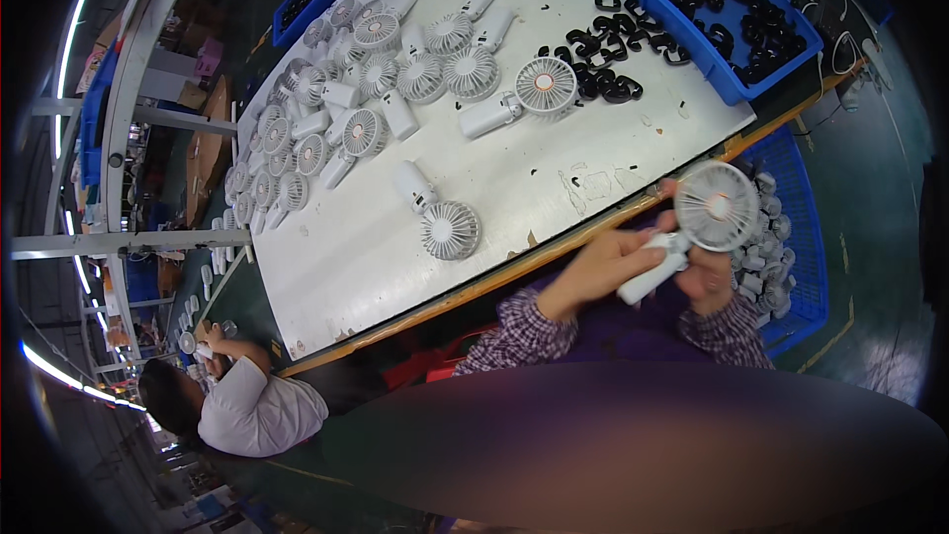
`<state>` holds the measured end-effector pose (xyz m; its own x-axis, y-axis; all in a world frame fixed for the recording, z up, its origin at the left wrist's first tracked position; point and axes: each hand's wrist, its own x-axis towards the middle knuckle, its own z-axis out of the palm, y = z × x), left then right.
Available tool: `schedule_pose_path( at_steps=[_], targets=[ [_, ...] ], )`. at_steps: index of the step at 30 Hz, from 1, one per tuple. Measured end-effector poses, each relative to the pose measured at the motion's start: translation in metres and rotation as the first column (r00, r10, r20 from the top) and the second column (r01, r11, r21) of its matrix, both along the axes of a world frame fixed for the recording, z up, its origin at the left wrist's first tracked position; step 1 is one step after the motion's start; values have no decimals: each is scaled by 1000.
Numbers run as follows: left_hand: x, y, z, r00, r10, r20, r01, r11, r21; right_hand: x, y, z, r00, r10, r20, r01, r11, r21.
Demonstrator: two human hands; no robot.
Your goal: The person assembles handheld fans by snapping a black clip onto a fan head, sliding the head into a handle, and placing the finished product into a blue basket.
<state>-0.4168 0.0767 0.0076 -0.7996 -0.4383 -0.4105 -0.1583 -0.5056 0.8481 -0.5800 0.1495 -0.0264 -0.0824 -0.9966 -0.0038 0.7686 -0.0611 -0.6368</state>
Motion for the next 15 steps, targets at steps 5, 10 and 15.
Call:
schedule_pose_path(
  at_steps=[5, 10, 15],
  targets=[
    [41, -119, 2, 732, 659, 176, 176, 66, -982, -109, 99, -88, 939, -288, -189, 343, 837, 426],
    [48, -184, -13, 491, 704, 513, 594, 160, -788, -222, 215, -326, 717, 57, -694, 627, 383, 679],
    [58, -181, -13, 644, 640, 419, 435, 144, -889, -240, 209, -370, 737, -186, -649, 674, 132, 727]
  ],
)
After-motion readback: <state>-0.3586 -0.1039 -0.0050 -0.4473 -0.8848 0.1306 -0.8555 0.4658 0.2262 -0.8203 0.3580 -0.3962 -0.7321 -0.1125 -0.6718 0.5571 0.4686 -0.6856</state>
